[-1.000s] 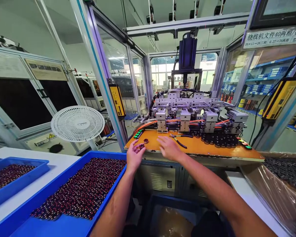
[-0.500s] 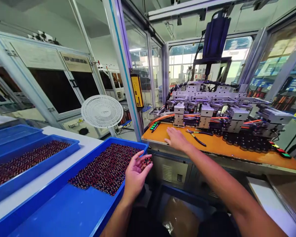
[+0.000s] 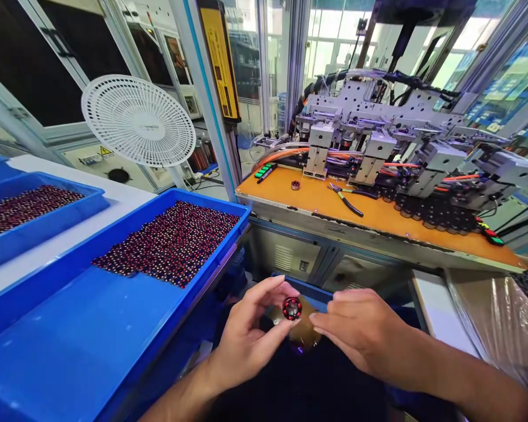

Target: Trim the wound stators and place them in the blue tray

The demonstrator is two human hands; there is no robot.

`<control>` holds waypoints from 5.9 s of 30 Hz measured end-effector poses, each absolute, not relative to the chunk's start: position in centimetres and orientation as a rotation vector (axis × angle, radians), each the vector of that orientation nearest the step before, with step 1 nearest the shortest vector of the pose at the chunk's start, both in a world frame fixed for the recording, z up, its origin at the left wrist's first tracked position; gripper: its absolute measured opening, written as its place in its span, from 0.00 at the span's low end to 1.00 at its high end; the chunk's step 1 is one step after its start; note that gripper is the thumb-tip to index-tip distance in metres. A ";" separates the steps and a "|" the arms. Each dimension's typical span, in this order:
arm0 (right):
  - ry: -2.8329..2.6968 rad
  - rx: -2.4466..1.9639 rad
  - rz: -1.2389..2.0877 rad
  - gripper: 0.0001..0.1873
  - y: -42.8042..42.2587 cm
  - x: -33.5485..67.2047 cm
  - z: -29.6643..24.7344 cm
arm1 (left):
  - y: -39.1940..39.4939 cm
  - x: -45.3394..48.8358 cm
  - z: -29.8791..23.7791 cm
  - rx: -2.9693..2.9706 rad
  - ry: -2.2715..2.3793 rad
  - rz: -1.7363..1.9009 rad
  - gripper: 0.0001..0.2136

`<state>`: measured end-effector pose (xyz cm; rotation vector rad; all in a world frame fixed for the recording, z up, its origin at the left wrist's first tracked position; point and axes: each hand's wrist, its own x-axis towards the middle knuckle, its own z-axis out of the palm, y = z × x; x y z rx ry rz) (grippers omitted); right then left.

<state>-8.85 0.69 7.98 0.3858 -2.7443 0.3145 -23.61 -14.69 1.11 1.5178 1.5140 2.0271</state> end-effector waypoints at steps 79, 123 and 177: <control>-2.506 -0.111 1.792 0.06 1.7 -9.2 6.8 | -13.8 -20.6 0.9 0.711 0.893 1.450 0.11; -2.612 -0.415 1.703 0.12 -0.6 -6.3 7.8 | -14.0 -20.9 0.2 0.797 0.777 1.620 0.15; -2.210 -0.072 0.625 0.11 -2.2 -6.2 3.0 | -14.4 -20.7 -0.7 0.778 0.905 1.495 0.14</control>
